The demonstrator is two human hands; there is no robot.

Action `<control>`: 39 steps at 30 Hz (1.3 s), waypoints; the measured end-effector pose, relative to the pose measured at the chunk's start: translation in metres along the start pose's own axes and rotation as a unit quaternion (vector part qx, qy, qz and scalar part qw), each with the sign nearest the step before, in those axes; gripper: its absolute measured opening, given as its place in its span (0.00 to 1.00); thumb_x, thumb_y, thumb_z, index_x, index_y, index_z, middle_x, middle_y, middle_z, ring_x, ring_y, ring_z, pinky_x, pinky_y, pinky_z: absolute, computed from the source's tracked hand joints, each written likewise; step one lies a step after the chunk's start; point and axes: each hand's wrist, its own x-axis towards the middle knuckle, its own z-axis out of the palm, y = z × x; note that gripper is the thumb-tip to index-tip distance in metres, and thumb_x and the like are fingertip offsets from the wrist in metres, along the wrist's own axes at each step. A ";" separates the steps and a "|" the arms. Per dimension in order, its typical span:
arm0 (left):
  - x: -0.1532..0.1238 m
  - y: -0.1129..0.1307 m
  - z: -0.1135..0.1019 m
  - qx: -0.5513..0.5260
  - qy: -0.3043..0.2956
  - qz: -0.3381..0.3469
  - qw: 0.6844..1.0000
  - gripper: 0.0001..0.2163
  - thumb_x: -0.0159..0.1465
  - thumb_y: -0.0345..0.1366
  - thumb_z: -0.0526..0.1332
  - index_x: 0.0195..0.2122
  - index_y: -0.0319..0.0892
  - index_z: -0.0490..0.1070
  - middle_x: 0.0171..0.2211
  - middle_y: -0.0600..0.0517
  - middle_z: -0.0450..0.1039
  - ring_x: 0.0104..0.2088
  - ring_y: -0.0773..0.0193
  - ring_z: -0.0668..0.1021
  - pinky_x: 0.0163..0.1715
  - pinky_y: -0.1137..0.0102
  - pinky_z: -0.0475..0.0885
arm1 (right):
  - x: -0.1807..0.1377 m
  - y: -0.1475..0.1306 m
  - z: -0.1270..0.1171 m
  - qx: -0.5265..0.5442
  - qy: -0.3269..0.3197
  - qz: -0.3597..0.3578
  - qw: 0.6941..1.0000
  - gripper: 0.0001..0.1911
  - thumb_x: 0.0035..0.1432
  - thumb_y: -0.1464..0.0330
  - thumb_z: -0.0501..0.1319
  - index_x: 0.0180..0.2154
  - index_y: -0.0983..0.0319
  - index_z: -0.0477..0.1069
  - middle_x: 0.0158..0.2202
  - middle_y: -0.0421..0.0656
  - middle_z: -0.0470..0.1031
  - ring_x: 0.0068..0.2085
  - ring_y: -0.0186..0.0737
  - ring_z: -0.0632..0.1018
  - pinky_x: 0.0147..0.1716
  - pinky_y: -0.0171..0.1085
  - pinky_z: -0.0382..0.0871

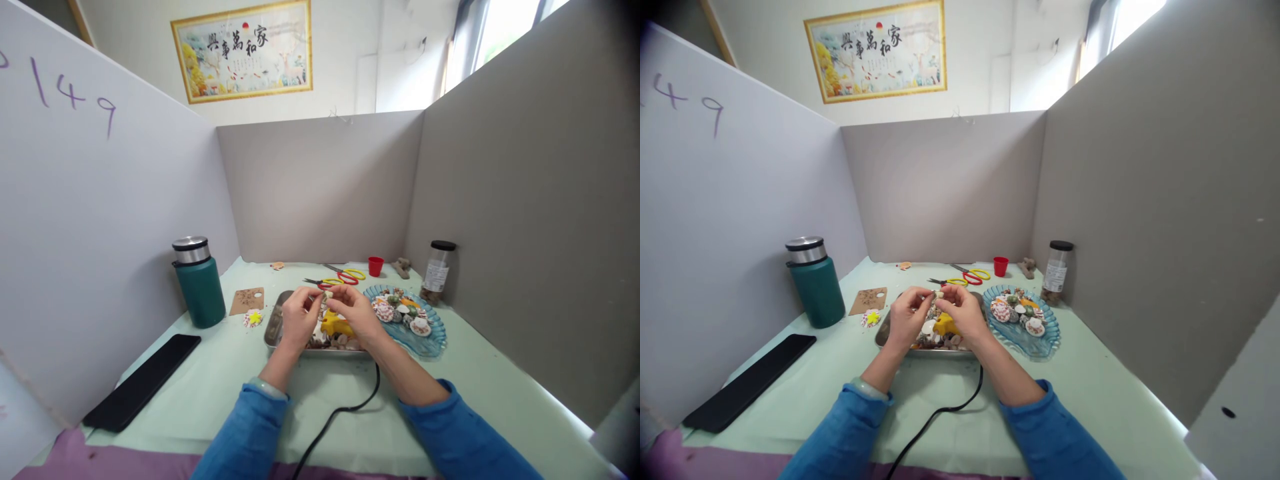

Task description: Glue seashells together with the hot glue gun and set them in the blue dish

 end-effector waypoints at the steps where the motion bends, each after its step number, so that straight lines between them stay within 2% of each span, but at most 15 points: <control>1: 0.000 -0.001 0.000 0.017 -0.005 0.016 1.000 0.02 0.57 0.33 0.64 0.28 0.44 0.76 0.27 0.53 0.72 0.25 0.67 0.69 0.29 0.73 0.63 | 0.000 0.000 0.000 0.001 0.001 -0.001 1.000 0.17 0.42 0.63 0.70 0.35 0.61 0.70 0.31 0.38 0.72 0.34 0.36 0.72 0.37 0.36 0.66; 5: 0.001 -0.007 -0.001 0.090 -0.022 0.075 0.993 0.04 0.61 0.34 0.60 0.30 0.42 0.74 0.28 0.53 0.72 0.25 0.68 0.70 0.28 0.73 0.64 | 0.000 0.000 0.000 0.009 0.003 0.003 1.000 0.17 0.41 0.63 0.70 0.34 0.61 0.71 0.30 0.38 0.72 0.33 0.36 0.72 0.37 0.36 0.67; 8: 0.001 -0.009 -0.002 0.111 -0.022 0.087 0.990 0.04 0.61 0.33 0.60 0.31 0.42 0.73 0.28 0.53 0.72 0.24 0.69 0.70 0.27 0.74 0.65 | 0.000 0.000 0.000 0.013 0.001 0.007 1.000 0.17 0.41 0.63 0.70 0.34 0.60 0.71 0.30 0.38 0.73 0.33 0.36 0.73 0.37 0.37 0.67; 19: 0.003 -0.008 -0.004 0.120 -0.039 0.086 0.988 0.04 0.61 0.33 0.59 0.30 0.41 0.72 0.27 0.54 0.72 0.23 0.70 0.70 0.26 0.74 0.64 | 0.000 0.002 -0.001 0.007 -0.003 0.007 1.000 0.18 0.40 0.62 0.70 0.33 0.60 0.70 0.28 0.37 0.71 0.31 0.35 0.72 0.34 0.36 0.68; 27: 0.006 -0.015 -0.007 0.104 -0.080 0.060 0.990 0.05 0.61 0.34 0.59 0.31 0.42 0.74 0.30 0.52 0.75 0.25 0.68 0.73 0.27 0.74 0.66 | 0.002 0.003 -0.004 -0.015 -0.006 0.000 1.000 0.18 0.41 0.62 0.70 0.33 0.60 0.69 0.27 0.37 0.71 0.31 0.35 0.72 0.34 0.36 0.67; 33: 0.005 -0.016 -0.008 0.094 -0.081 0.037 0.992 0.06 0.61 0.35 0.60 0.34 0.42 0.75 0.30 0.51 0.76 0.25 0.67 0.75 0.26 0.74 0.68 | 0.004 0.004 -0.006 -0.035 -0.006 -0.014 0.999 0.17 0.42 0.62 0.69 0.34 0.61 0.70 0.28 0.38 0.72 0.31 0.36 0.73 0.34 0.36 0.68; 39: 0.005 -0.014 -0.007 0.126 -0.083 0.037 0.988 0.03 0.60 0.33 0.60 0.30 0.42 0.73 0.27 0.53 0.75 0.23 0.69 0.73 0.26 0.74 0.67 | 0.005 0.005 -0.006 -0.060 -0.018 -0.026 0.998 0.15 0.43 0.65 0.69 0.33 0.61 0.69 0.28 0.37 0.71 0.30 0.35 0.72 0.34 0.36 0.68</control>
